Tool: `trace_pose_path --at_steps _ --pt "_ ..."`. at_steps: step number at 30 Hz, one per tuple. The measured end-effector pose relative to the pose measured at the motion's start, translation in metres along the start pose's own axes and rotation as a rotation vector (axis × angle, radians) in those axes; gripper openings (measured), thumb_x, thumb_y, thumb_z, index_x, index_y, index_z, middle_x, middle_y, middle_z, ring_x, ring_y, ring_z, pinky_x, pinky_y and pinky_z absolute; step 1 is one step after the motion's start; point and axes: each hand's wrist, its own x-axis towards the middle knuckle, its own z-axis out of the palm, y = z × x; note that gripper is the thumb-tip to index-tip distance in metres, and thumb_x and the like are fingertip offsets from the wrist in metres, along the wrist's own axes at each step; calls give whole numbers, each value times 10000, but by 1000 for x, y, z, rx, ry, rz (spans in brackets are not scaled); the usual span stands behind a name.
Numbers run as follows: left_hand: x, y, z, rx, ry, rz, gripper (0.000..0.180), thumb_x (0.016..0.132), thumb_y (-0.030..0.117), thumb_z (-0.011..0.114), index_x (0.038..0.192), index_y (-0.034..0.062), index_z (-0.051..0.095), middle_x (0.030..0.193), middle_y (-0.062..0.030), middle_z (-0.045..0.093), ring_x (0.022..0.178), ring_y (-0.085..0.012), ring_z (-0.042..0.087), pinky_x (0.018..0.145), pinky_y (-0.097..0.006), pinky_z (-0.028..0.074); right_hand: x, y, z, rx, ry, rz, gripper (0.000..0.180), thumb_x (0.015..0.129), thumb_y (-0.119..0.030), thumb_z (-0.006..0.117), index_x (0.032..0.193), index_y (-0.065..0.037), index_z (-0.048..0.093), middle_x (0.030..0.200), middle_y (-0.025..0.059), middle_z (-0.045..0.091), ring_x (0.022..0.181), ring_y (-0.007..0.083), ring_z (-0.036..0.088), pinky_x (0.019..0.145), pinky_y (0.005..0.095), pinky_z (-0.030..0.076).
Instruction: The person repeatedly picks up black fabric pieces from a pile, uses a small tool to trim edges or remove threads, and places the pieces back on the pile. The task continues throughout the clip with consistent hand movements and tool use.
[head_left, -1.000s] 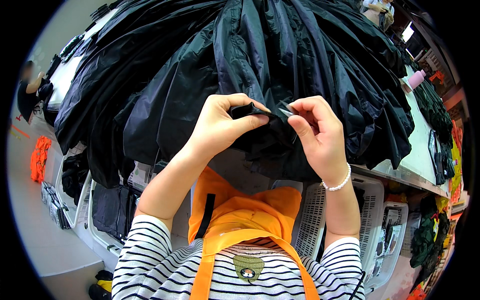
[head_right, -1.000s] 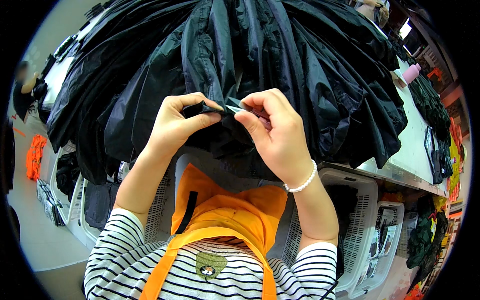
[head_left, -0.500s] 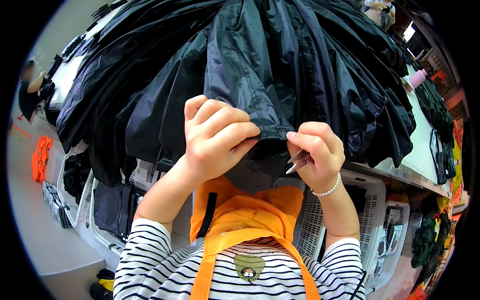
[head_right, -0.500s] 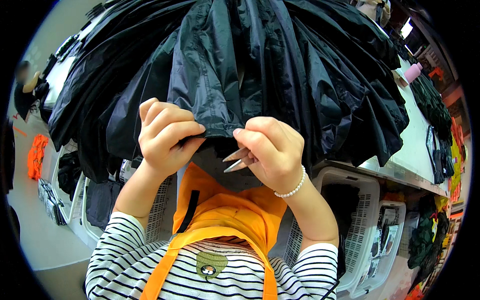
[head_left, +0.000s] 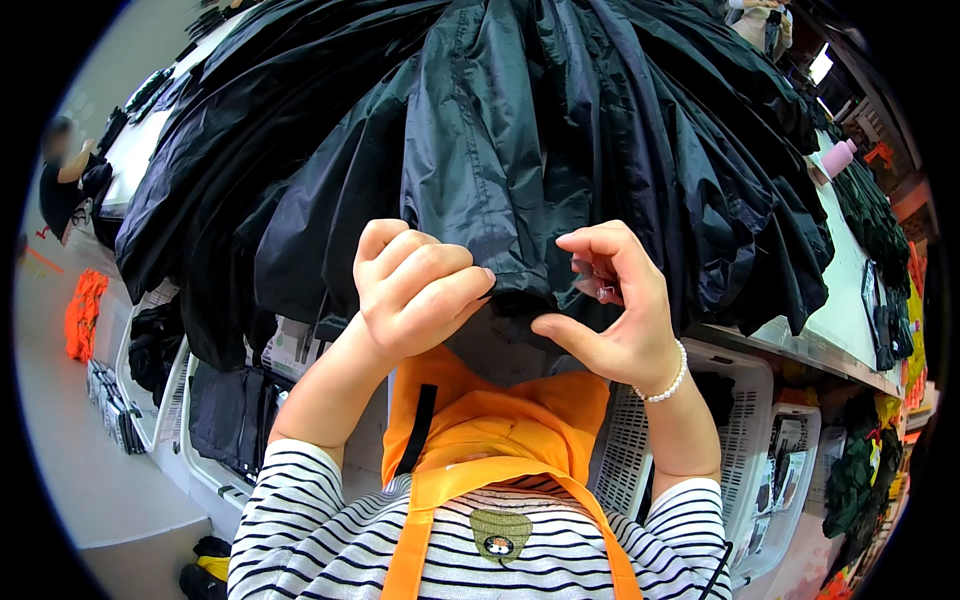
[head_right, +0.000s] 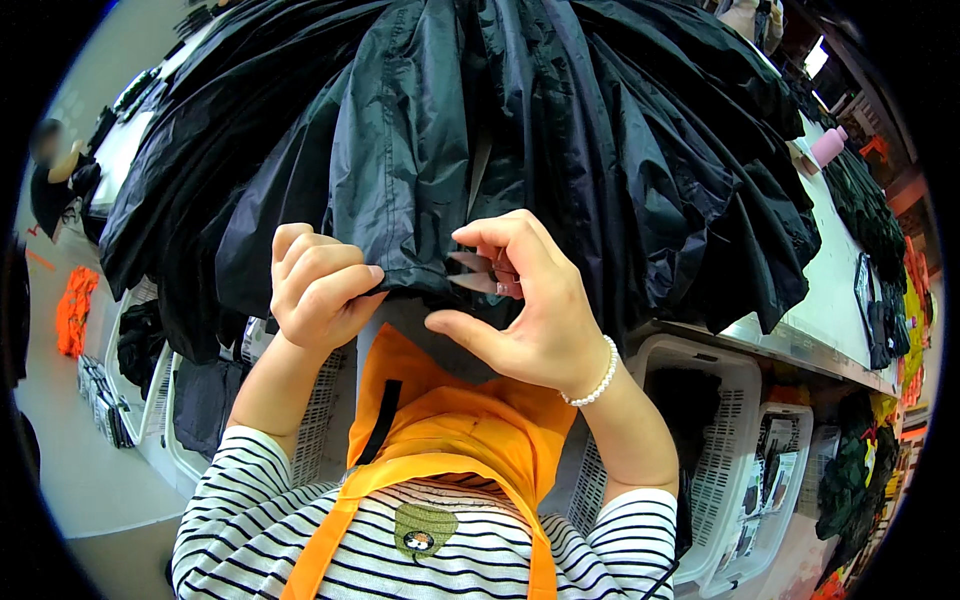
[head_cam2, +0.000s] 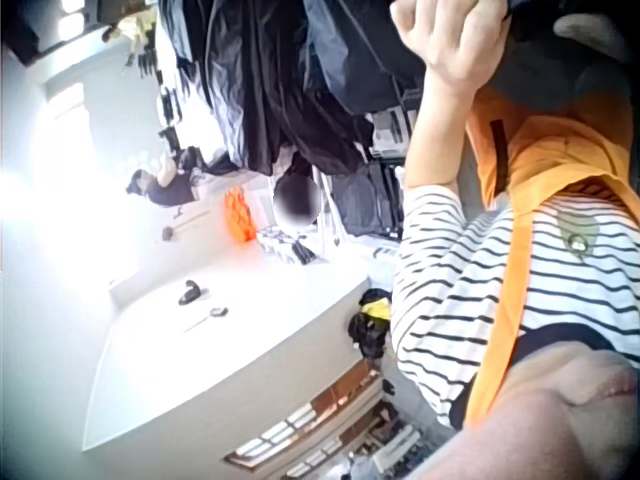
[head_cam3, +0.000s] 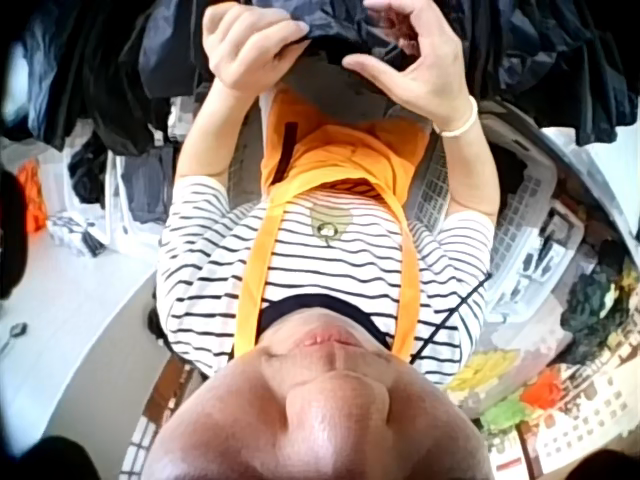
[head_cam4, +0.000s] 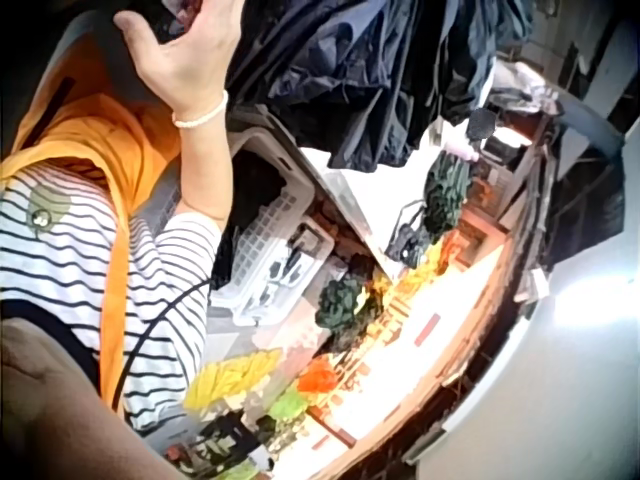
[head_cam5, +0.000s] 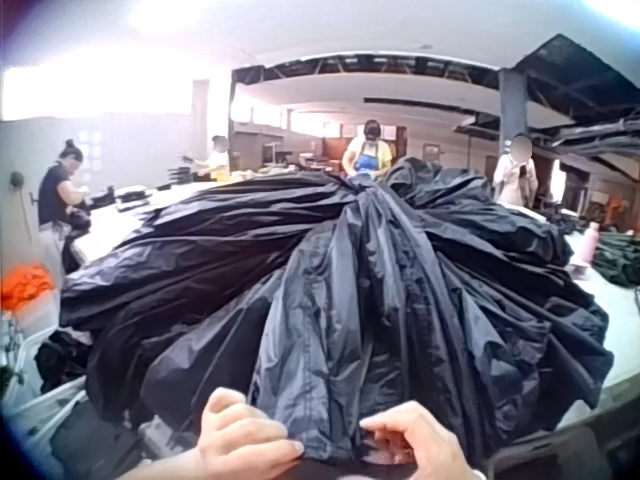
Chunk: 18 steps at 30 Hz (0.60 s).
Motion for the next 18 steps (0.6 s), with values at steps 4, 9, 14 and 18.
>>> trace_pose_path --at_steps 4,9,14,18 --pt "-7 -2 -1 5 33 -5 336 559 101 752 859 123 605 748 10 600 582 -153 528 655 -305 369 5 -2 3 -24 6 -33 408 703 -119 835 1047 -47 629 846 6 532 622 66 420 566 194 385" --pt "-13 0 3 -49 81 -73 397 529 95 759 893 124 602 774 -1 607 579 -150 528 658 -308 367 7 -1 14 103 11 -36 232 757 -6 759 969 -27 668 796 7 549 593 56 445 529 186 370" --pt "-6 5 8 12 126 -98 400 520 90 740 899 128 621 848 -15 637 573 -132 527 665 -304 355 9 4 30 75 90 -152 187 748 43 724 910 -27 666 772 20 569 570 62 474 513 195 375" --pt "-5 4 0 55 11 -82 359 505 87 731 849 137 640 866 -9 654 591 -106 550 670 -296 330 10 -1 33 72 102 -58 141 753 43 697 853 -31 631 751 18 541 559 69 441 503 202 363"
